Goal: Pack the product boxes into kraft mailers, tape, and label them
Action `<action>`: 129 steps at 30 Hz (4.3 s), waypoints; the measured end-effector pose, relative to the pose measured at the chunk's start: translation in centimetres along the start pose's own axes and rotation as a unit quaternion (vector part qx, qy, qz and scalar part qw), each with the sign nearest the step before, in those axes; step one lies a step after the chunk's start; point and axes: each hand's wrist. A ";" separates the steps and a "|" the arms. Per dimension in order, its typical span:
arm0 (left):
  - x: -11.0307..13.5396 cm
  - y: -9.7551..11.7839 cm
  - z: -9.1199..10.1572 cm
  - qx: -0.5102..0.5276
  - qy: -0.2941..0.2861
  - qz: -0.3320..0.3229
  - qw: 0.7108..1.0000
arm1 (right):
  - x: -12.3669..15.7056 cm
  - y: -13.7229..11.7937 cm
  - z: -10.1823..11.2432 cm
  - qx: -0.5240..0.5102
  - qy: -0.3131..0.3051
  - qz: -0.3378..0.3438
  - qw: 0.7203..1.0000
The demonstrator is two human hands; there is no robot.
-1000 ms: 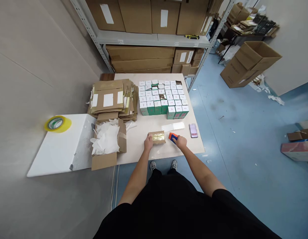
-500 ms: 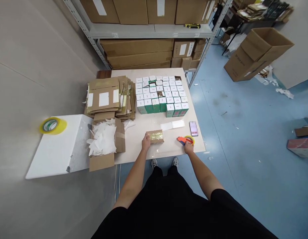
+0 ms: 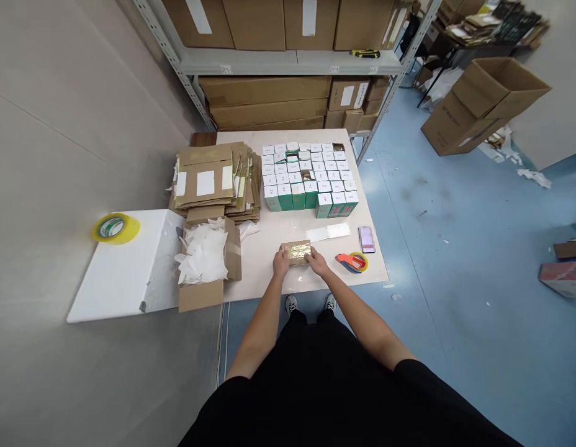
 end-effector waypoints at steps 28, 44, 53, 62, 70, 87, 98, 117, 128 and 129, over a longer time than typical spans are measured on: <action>1.0 -5.3 0.0 0.074 -0.057 0.004 0.996 | -0.1 2.0 -3.1 -0.052 0.088 -0.027 0.994; 0.9 -3.6 0.6 -0.121 0.027 0.138 0.983 | -4.2 1.0 11.5 -0.042 0.135 0.037 0.989; -6.6 8.3 -8.5 -0.156 -0.072 -0.079 0.982 | -10.4 5.3 14.0 0.248 -0.024 -0.068 0.966; -14.9 8.9 -15.2 -0.355 -0.137 -0.039 0.924 | -12.5 9.3 12.1 0.455 -0.139 -0.115 0.872; -15.5 8.2 -16.0 -0.431 -0.138 -0.008 0.892 | -12.7 9.0 12.2 0.451 -0.136 -0.115 0.874; -12.6 8.1 -15.2 -0.401 -0.206 0.017 0.893 | -11.5 8.7 14.5 0.340 -0.144 -0.088 0.925; -8.7 14.3 -6.7 -0.379 -0.151 -0.093 0.908 | -10.7 2.4 18.9 0.279 -0.056 0.160 0.945; -5.6 16.3 0.6 0.103 -0.060 -0.156 0.981 | -8.9 -1.6 24.9 0.038 -0.100 0.217 0.970; -3.4 13.9 -3.8 0.219 0.030 -0.039 0.974 | -7.0 -1.2 20.4 0.218 0.003 0.123 0.968; -2.8 13.5 -4.4 0.239 0.031 -0.030 0.970 | -6.5 -1.3 19.5 0.211 0.012 0.126 0.969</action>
Point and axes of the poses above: each hand's wrist, its own x-axis away from the middle knuckle, its own z-axis out of the back of the hand, y = z × x, and after that the axes turned 6 degrees about -y, right-handed
